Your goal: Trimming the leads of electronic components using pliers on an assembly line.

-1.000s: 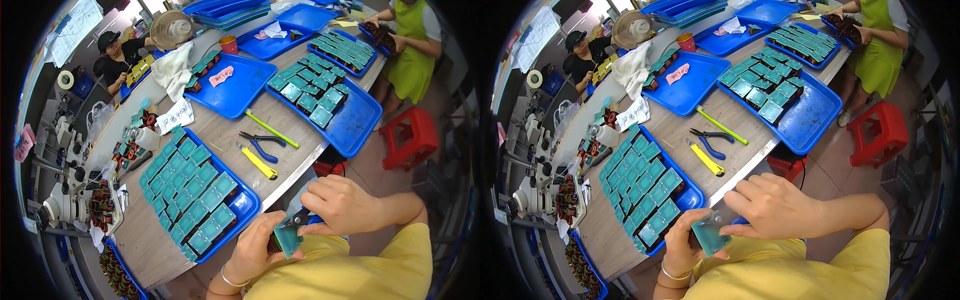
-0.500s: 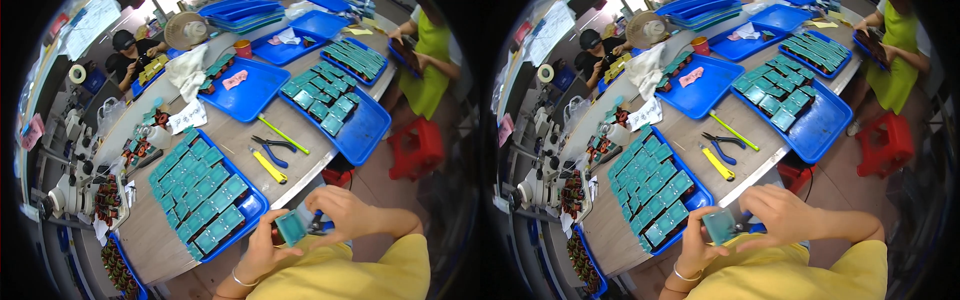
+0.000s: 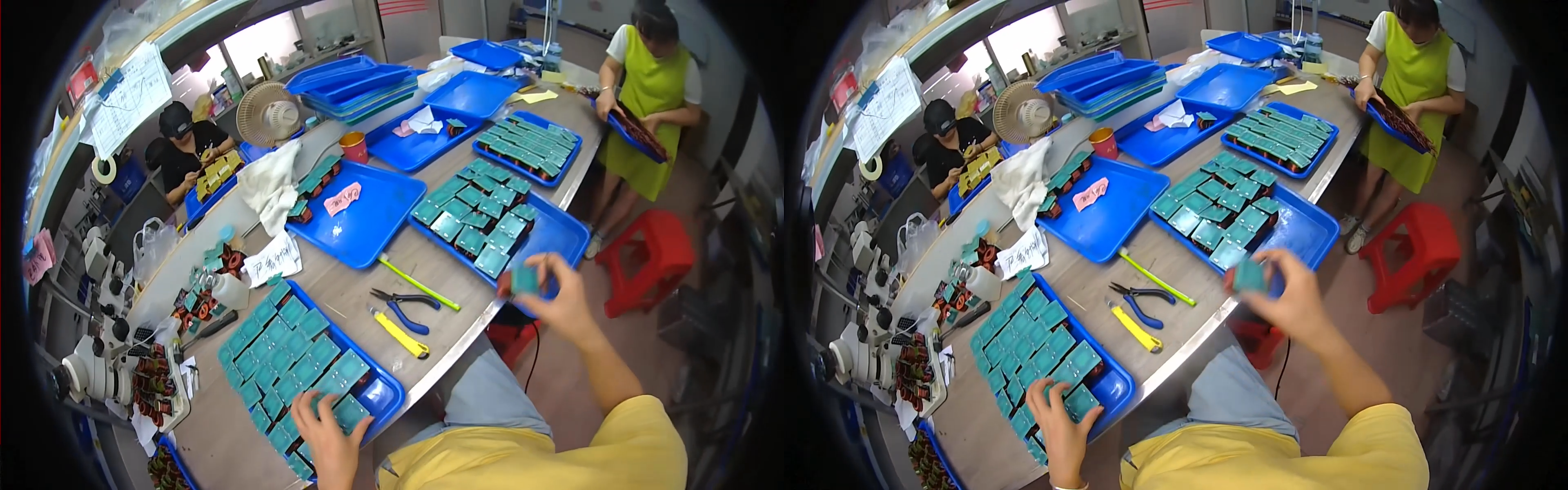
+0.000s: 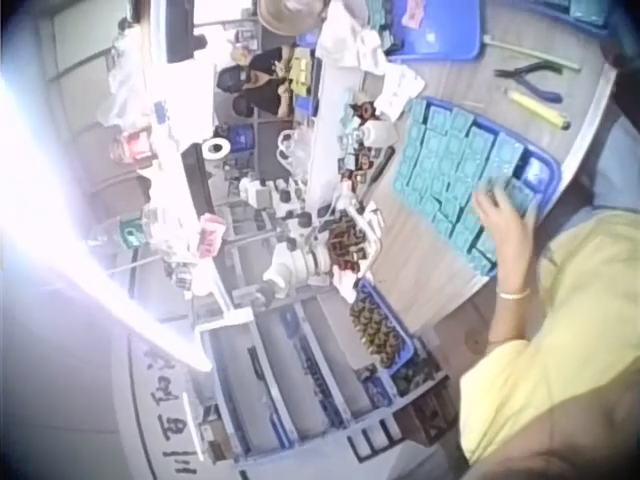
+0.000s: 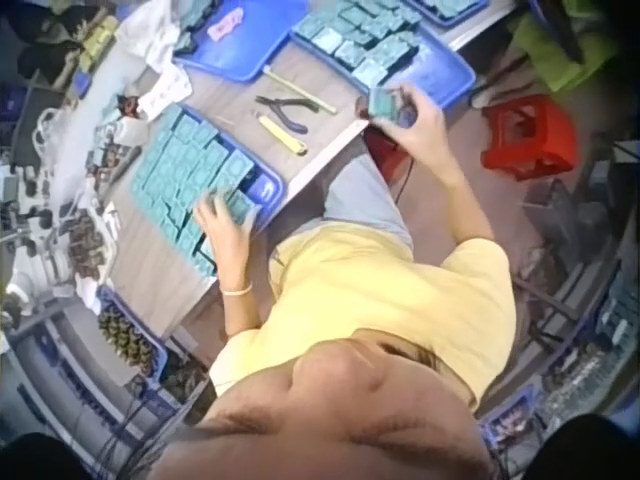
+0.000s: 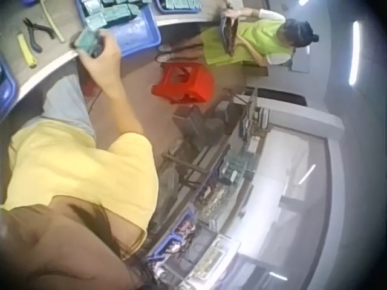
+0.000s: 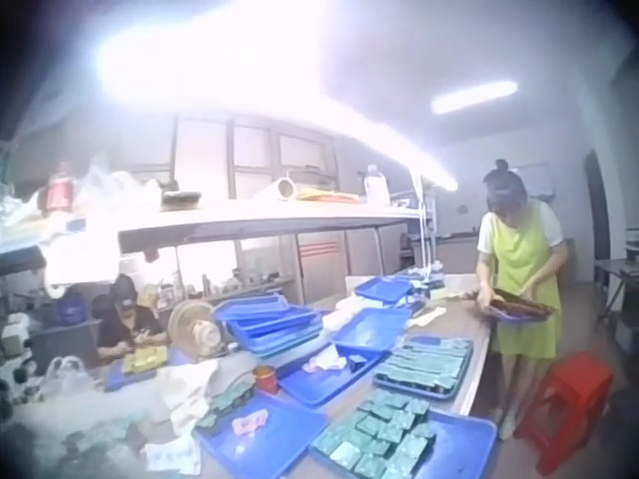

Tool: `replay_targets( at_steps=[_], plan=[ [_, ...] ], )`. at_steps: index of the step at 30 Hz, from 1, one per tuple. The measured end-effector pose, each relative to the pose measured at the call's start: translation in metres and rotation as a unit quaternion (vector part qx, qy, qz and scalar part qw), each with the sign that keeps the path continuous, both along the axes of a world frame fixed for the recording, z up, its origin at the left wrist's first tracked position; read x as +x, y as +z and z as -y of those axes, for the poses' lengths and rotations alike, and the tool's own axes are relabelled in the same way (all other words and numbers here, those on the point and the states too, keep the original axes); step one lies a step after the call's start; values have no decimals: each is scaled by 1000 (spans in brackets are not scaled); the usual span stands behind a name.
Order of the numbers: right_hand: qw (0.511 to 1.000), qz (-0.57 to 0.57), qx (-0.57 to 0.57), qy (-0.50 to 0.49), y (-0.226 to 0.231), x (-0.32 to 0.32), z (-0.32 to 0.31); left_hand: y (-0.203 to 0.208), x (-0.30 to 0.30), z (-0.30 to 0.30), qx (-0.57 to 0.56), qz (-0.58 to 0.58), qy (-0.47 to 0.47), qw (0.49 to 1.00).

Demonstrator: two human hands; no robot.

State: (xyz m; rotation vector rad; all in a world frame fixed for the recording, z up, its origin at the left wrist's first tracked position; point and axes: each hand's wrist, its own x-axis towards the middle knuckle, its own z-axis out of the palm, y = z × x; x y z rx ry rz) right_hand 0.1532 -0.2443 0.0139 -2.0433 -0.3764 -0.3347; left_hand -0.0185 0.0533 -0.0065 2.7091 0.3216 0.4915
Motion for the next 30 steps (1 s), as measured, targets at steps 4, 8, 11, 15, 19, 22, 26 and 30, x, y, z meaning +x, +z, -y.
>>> replay_targets(
  at_steps=[4,8,11,15,19,22,26,30],
  plan=[
    [976,78,-12,-202,-32,85,60,-6,-7,0,29,-16,18,999],
    [949,45,-107,-293,-54,156,94,-11,-3,2,48,1,12,999],
    [955,25,-152,-254,-71,197,91,-13,-9,-2,57,-4,19,998],
    [981,-85,-68,-162,-82,226,133,-14,-5,1,37,-20,7,999],
    [970,27,-166,-179,-94,242,161,-5,7,5,10,-7,-23,1000],
    [976,-38,-172,-127,-97,235,114,-6,-4,0,36,-20,16,999],
    [985,-78,-111,-105,-81,213,105,-10,-6,1,20,-20,12,1000],
    [976,-64,-160,-134,-61,200,94,-10,-6,4,9,-29,13,999]
  ],
)
